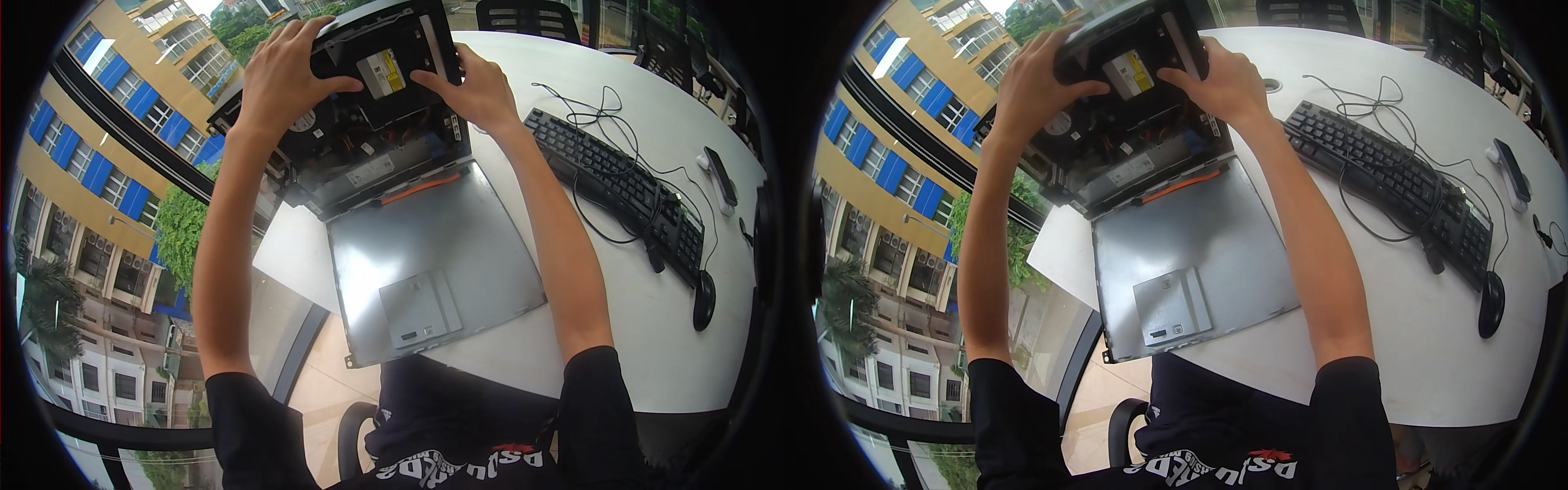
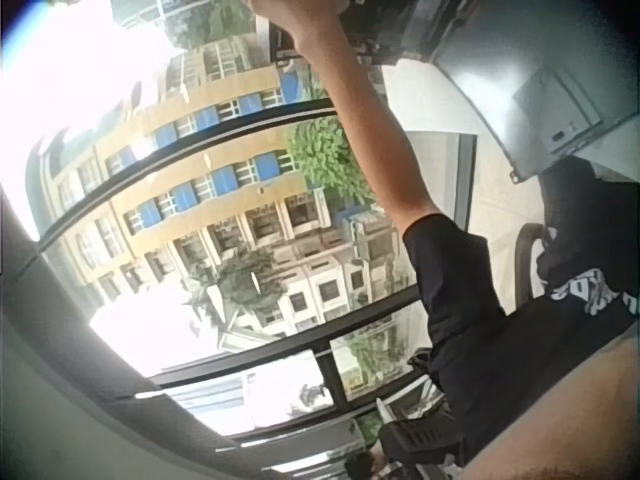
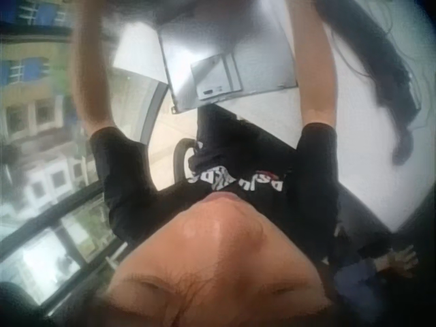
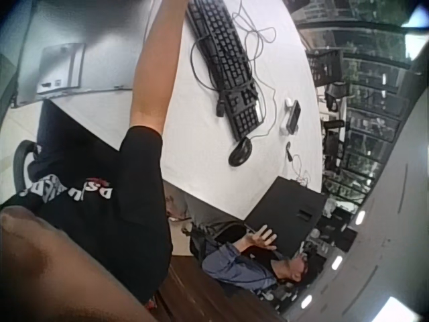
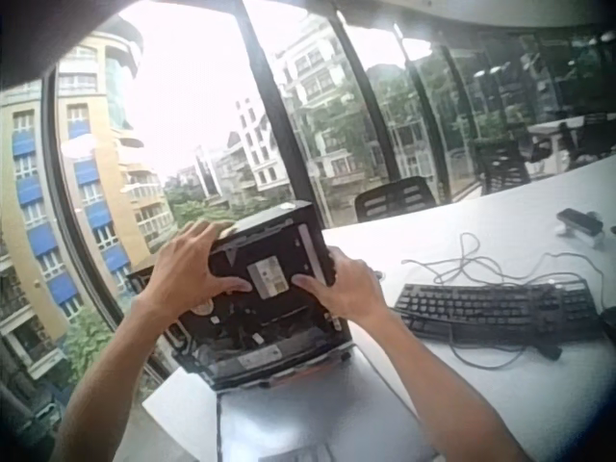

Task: Removing internal components from a computer tower and closing the chassis.

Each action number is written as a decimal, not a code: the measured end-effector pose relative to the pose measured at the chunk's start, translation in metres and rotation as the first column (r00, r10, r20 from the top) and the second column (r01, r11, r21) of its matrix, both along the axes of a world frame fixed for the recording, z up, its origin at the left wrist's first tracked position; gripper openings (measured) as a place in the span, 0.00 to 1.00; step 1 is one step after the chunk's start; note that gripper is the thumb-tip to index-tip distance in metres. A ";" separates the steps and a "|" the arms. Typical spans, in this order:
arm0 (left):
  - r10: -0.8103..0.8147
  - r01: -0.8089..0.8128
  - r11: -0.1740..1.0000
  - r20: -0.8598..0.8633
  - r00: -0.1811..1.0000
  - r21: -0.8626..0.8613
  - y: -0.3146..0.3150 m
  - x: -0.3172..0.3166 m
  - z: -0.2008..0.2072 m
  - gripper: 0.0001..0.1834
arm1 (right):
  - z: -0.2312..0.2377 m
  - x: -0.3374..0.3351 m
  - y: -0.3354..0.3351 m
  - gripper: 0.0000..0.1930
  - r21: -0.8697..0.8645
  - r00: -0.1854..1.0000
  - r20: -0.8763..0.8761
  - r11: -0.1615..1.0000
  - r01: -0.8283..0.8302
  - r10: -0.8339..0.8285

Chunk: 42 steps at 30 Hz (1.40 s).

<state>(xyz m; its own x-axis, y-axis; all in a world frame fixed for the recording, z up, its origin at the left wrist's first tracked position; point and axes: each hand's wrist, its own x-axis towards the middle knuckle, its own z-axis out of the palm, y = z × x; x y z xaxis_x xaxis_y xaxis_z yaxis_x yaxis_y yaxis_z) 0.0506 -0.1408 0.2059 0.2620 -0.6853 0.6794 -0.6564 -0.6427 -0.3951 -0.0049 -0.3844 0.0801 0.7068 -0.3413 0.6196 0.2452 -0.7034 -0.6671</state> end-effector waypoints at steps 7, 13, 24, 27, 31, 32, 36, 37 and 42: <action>-0.102 0.100 0.989 0.020 0.995 0.106 0.006 0.015 0.011 0.52 | -0.002 0.000 0.000 0.38 -0.017 0.999 0.029 1.000 0.019 -0.018; -0.019 0.039 0.992 -0.169 0.985 0.117 0.005 0.015 0.014 0.52 | -0.010 0.008 0.003 0.43 0.032 0.997 0.078 0.999 -0.027 0.025; -0.074 0.083 0.988 -0.074 0.995 0.131 0.009 0.018 0.012 0.49 | -0.011 0.008 0.001 0.43 0.057 0.998 -0.035 0.997 -0.052 0.054; -0.041 0.051 0.989 -0.071 0.997 0.136 0.010 0.017 0.014 0.49 | -0.008 0.007 0.001 0.41 0.045 0.995 -0.076 0.997 -0.065 0.068; -0.002 0.010 0.996 -0.093 0.996 0.093 0.005 0.009 0.011 0.48 | -0.011 0.008 0.005 0.40 0.099 0.997 -0.035 0.993 -0.064 0.068; 0.002 0.006 0.996 -0.092 0.996 0.091 0.008 0.012 0.011 0.48 | -0.011 0.008 0.008 0.40 0.141 0.997 -0.024 0.987 -0.076 0.080; -0.106 0.109 0.994 -0.261 0.960 -0.002 -0.001 0.006 0.023 0.40 | -0.013 0.010 0.012 0.40 0.188 0.991 0.021 0.973 -0.132 0.130; -0.052 0.033 0.998 -0.422 0.905 -0.053 -0.005 -0.003 0.026 0.40 | -0.014 0.010 0.012 0.40 0.187 0.991 0.022 0.973 -0.134 0.132; -0.002 -0.023 0.998 -0.392 0.920 -0.059 -0.014 -0.014 0.016 0.41 | -0.018 0.011 0.005 0.37 0.176 0.985 0.063 0.970 -0.167 0.158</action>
<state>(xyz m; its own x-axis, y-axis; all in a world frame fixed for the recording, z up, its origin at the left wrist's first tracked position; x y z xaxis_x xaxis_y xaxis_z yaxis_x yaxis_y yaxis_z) 0.0363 -0.1546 0.2222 0.5230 -0.6417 0.5609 -0.7438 -0.6650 -0.0674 0.0064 -0.3799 0.0626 0.7330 -0.3337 0.5928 0.3808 -0.5208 -0.7641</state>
